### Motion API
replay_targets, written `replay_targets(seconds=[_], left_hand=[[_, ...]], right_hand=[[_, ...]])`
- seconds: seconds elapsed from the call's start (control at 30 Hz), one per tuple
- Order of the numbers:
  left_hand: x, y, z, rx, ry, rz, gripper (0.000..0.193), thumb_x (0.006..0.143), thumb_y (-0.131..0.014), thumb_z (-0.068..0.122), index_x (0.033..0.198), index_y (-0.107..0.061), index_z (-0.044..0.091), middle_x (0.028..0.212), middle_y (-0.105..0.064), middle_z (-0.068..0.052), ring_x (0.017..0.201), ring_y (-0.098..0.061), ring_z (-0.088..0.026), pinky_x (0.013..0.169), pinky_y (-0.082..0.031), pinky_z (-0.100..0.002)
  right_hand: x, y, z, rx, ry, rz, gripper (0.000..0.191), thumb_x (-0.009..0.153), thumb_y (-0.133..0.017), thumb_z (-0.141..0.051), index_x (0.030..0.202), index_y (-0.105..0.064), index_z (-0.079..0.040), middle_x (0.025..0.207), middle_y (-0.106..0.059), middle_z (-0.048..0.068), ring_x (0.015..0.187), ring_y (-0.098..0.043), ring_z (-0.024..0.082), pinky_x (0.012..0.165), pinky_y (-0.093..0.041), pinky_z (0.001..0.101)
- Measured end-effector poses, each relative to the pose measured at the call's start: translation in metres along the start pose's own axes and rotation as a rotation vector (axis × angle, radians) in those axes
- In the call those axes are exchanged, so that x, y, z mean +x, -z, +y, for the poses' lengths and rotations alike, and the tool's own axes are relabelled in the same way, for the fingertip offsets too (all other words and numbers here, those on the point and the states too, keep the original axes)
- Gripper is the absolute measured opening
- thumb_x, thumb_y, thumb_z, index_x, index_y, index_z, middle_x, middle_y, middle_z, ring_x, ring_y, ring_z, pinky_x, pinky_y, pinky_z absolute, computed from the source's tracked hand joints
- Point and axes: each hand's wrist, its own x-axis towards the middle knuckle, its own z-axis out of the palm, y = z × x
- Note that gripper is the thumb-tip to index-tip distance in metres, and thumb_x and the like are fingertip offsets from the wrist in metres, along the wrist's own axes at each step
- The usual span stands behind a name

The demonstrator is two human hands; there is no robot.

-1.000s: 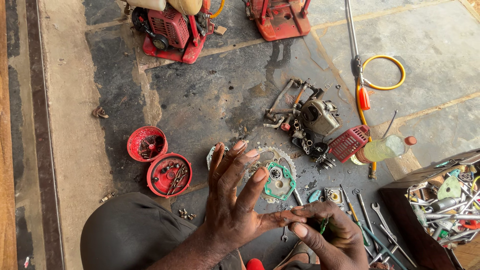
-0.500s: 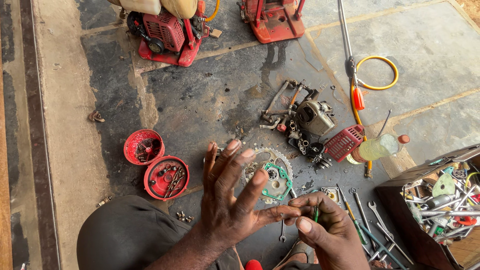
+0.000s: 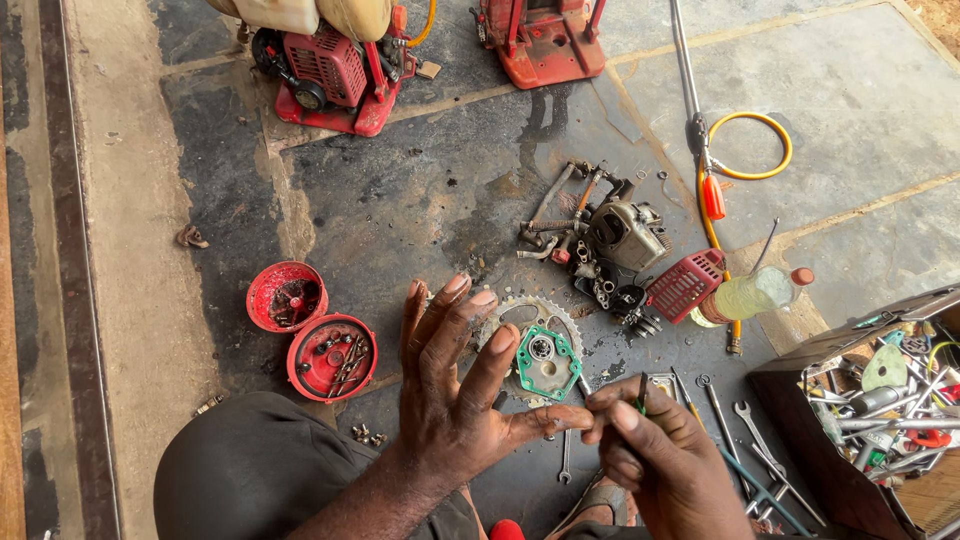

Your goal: The person sits on the ground with small engine parts spread on the floor and works on a crankcase housing, prying and extracting a component from it by hand and with pliers. They reposition the housing and a sprocket gear several times, then wipe their hands with a red cloth.

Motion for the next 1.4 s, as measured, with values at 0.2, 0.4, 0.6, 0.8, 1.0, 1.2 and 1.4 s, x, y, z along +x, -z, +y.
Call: replay_targets(seconds=[0.2, 0.4, 0.6, 0.8, 1.0, 1.2, 1.4], left_hand=[[0.003, 0.001, -0.001, -0.005, -0.008, 0.020, 0.114, 0.086, -0.078, 0.077, 0.166, -0.015, 0.023, 0.156, -0.031, -0.014, 0.152, -0.035, -0.037, 0.130, -0.025, -0.071], [0.003, 0.000, 0.001, -0.011, -0.002, -0.012, 0.114, 0.086, -0.076, 0.077, 0.166, -0.015, 0.024, 0.155, -0.031, -0.013, 0.152, -0.033, -0.037, 0.130, -0.025, -0.072], [0.002, 0.000, 0.004, -0.026, 0.001, -0.045, 0.113, 0.087, -0.074, 0.077, 0.166, -0.013, 0.024, 0.156, -0.031, -0.015, 0.153, -0.032, -0.038, 0.130, -0.025, -0.072], [0.000, 0.001, 0.001, 0.005, -0.005, -0.079, 0.112, 0.087, -0.074, 0.077, 0.165, -0.015, 0.023, 0.154, -0.032, -0.016, 0.152, -0.033, -0.039, 0.129, -0.026, -0.073], [0.001, 0.001, 0.004, -0.004, -0.026, -0.092, 0.110, 0.086, -0.075, 0.075, 0.164, -0.018, 0.022, 0.151, -0.035, -0.017, 0.149, -0.037, -0.040, 0.127, -0.027, -0.071], [0.001, -0.023, -0.013, -0.077, 0.110, -0.630, 0.122, 0.074, -0.082, 0.070, 0.163, -0.023, 0.013, 0.143, -0.049, -0.018, 0.138, -0.047, -0.037, 0.124, -0.034, -0.058], [-0.015, -0.094, -0.038, 0.106, 0.231, -1.172, 0.144, 0.060, -0.087, 0.077, 0.163, -0.007, 0.016, 0.161, -0.026, -0.026, 0.145, -0.033, -0.043, 0.119, -0.028, -0.062]], right_hand=[[-0.005, 0.043, -0.049, -0.228, 0.211, 0.126, 0.033, 0.100, -0.067, -0.019, 0.124, -0.065, 0.004, 0.092, -0.063, 0.010, 0.069, -0.044, 0.009, 0.058, -0.036, 0.0251], [0.000, 0.081, -0.072, -1.568, -0.159, 0.150, 0.062, 0.084, -0.079, -0.050, 0.136, -0.065, -0.018, 0.107, -0.077, 0.010, 0.097, -0.074, 0.022, 0.079, -0.057, 0.0359], [0.011, 0.159, -0.014, -1.976, -0.708, -0.406, 0.062, 0.090, -0.072, -0.062, 0.140, -0.063, -0.027, 0.110, -0.079, 0.007, 0.104, -0.077, 0.023, 0.088, -0.059, 0.0364], [0.031, 0.231, 0.036, -1.987, -0.996, -0.551, 0.052, 0.094, -0.067, -0.057, 0.134, -0.067, -0.024, 0.110, -0.077, 0.006, 0.104, -0.076, 0.023, 0.088, -0.059, 0.0380], [0.032, 0.241, 0.040, -2.008, -0.993, -0.536, 0.044, 0.098, -0.062, -0.051, 0.128, -0.071, -0.020, 0.111, -0.076, 0.004, 0.103, -0.075, 0.022, 0.088, -0.060, 0.0395], [0.039, 0.176, -0.002, -1.667, -0.191, -0.045, 0.047, 0.097, -0.052, -0.051, 0.122, -0.064, -0.013, 0.102, -0.077, 0.017, 0.096, -0.075, 0.034, 0.084, -0.058, 0.0436], [0.075, 0.099, -0.006, -1.366, -0.029, 0.030, 0.040, 0.102, -0.047, -0.043, 0.114, -0.063, -0.008, 0.095, -0.073, 0.013, 0.090, -0.070, 0.024, 0.083, -0.053, 0.0405]])
